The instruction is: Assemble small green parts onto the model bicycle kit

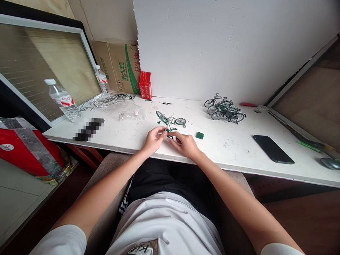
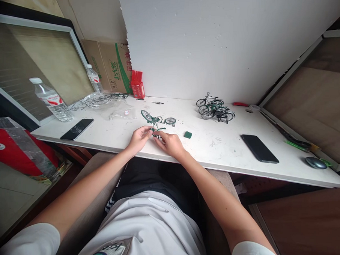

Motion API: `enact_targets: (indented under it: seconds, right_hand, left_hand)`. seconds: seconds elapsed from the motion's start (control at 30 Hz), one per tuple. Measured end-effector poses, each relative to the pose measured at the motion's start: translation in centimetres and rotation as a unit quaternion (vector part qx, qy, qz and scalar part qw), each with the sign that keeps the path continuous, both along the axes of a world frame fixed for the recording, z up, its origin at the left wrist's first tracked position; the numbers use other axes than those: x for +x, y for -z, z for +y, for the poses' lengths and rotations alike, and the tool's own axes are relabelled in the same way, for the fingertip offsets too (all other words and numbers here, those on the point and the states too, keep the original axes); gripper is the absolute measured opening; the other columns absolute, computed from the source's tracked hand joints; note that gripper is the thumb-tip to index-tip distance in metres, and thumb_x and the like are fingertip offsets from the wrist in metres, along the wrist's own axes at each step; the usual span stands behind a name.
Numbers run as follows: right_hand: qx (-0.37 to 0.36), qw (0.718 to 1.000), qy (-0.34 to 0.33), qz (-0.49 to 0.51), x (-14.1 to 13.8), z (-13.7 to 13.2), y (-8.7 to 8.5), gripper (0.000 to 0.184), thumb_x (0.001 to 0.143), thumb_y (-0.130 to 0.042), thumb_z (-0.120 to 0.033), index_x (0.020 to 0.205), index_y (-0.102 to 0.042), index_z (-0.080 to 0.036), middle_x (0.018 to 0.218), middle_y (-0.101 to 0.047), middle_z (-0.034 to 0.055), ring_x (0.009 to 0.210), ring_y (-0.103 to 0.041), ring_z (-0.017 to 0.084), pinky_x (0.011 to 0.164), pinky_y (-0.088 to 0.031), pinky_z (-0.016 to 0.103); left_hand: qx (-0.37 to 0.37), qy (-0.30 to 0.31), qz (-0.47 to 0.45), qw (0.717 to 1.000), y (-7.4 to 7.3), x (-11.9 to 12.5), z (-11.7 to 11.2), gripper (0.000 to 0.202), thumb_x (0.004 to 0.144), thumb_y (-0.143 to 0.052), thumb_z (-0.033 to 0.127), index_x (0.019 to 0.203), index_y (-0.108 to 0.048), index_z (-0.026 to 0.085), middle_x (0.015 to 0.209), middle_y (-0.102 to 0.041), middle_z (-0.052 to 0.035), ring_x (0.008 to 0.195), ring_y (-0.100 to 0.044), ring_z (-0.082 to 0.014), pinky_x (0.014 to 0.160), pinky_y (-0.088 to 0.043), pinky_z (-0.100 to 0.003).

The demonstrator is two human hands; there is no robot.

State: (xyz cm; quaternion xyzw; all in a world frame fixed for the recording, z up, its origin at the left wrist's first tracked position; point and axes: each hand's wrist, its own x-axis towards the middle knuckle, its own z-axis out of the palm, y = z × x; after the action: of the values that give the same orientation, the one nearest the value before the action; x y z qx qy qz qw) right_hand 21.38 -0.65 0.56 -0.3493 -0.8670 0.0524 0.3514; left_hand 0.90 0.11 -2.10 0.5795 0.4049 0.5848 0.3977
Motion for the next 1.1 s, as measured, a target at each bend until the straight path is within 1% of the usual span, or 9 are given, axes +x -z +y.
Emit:
enact_targets:
  seconds: [0.07,0.2,0.27,0.43,0.57,0.73,0.93,1.03,1.1]
  right_hand:
    - [0.007,1.000,0.011,-0.002,0.00,0.09,0.14,0.033,0.108,-0.055,-0.042,0.123,-0.075,-0.021,0.069,-0.071,0.0000,0.052,-0.056,0.013,0.063,-0.041,0.025]
    - [0.020,0.999,0.025,-0.001,-0.04,0.42,0.51,0.033,0.108,-0.054,-0.042,0.110,-0.080,-0.021,0.083,-0.080,0.0054,0.056,-0.061,0.014,0.064,-0.044,0.027]
    - [0.014,1.000,0.025,-0.004,-0.06,0.51,0.58,0.032,0.108,-0.054,-0.041,0.108,-0.079,-0.021,0.078,-0.078,0.0045,0.054,-0.061,0.015,0.064,-0.043,0.027]
    - [0.002,1.000,0.020,-0.006,-0.16,0.34,0.32,0.029,0.107,-0.054,-0.039,0.107,-0.076,-0.020,0.062,-0.066,-0.0012,0.050,-0.053,0.013,0.061,-0.039,0.026]
    - [-0.005,1.000,0.008,0.010,-0.18,0.01,0.01,0.025,0.106,-0.054,-0.038,0.110,-0.072,-0.020,0.060,-0.061,-0.0041,0.049,-0.051,0.013,0.061,-0.038,0.025]
    - [-0.011,1.000,0.002,0.018,-0.08,-0.26,-0.19,0.029,0.099,-0.055,-0.026,0.124,-0.069,-0.021,0.073,-0.072,-0.0017,0.053,-0.058,0.013,0.064,-0.043,0.025]
    - [0.029,0.998,0.045,-0.024,-0.12,0.10,0.24,0.028,0.100,-0.057,-0.025,0.122,-0.075,-0.022,0.091,-0.084,0.0038,0.059,-0.066,0.014,0.066,-0.045,0.026]
    - [0.048,0.996,0.062,-0.049,-0.13,0.30,0.53,0.027,0.103,-0.056,-0.023,0.120,-0.077,-0.023,0.104,-0.085,0.0051,0.065,-0.071,0.015,0.066,-0.046,0.026]
    - [0.063,0.994,0.069,-0.063,-0.13,0.35,0.66,0.027,0.104,-0.056,-0.023,0.119,-0.079,-0.023,0.106,-0.086,0.0051,0.072,-0.075,0.017,0.065,-0.045,0.026]
  left_hand:
    - [-0.003,-0.008,0.001,1.000,-0.14,0.03,-0.10,0.047,0.090,-0.079,0.055,0.118,-0.075,0.016,0.127,-0.076,-0.0170,0.113,-0.073,-0.0283,0.101,-0.058,-0.041]
    - [-0.003,-0.018,0.003,1.000,-0.29,0.08,-0.19,0.048,0.088,-0.082,0.054,0.117,-0.075,0.016,0.125,-0.077,-0.0165,0.111,-0.074,-0.0279,0.099,-0.058,-0.040]
    - [-0.004,-0.016,0.001,1.000,-0.28,0.08,-0.18,0.048,0.087,-0.083,0.053,0.117,-0.075,0.017,0.125,-0.077,-0.0164,0.112,-0.073,-0.0282,0.099,-0.057,-0.040]
    - [0.001,-0.005,0.001,1.000,-0.20,0.04,-0.11,0.049,0.086,-0.083,0.054,0.117,-0.073,0.016,0.125,-0.076,-0.0168,0.112,-0.072,-0.0271,0.099,-0.058,-0.040]
    - [0.003,0.007,-0.001,1.000,-0.03,0.02,0.00,0.052,0.087,-0.082,0.057,0.118,-0.073,0.016,0.126,-0.075,-0.0173,0.113,-0.072,-0.0274,0.100,-0.057,-0.040]
    - [-0.013,0.015,-0.026,0.999,0.10,-0.03,0.19,0.055,0.087,-0.081,0.058,0.120,-0.072,0.015,0.123,-0.076,-0.0171,0.112,-0.072,-0.0278,0.098,-0.058,-0.040]
    - [-0.016,-0.009,-0.031,0.999,-0.33,0.00,0.00,0.053,0.087,-0.081,0.057,0.119,-0.073,0.016,0.121,-0.076,-0.0159,0.110,-0.071,-0.0261,0.095,-0.057,-0.037]
    - [-0.023,-0.018,-0.035,0.999,-0.56,0.07,-0.16,0.054,0.085,-0.084,0.056,0.119,-0.073,0.015,0.118,-0.075,-0.0156,0.109,-0.070,-0.0257,0.095,-0.057,-0.037]
    - [-0.028,-0.019,-0.034,0.999,-0.62,0.09,-0.21,0.054,0.084,-0.085,0.054,0.119,-0.073,0.014,0.115,-0.076,-0.0153,0.107,-0.070,-0.0253,0.094,-0.056,-0.037]
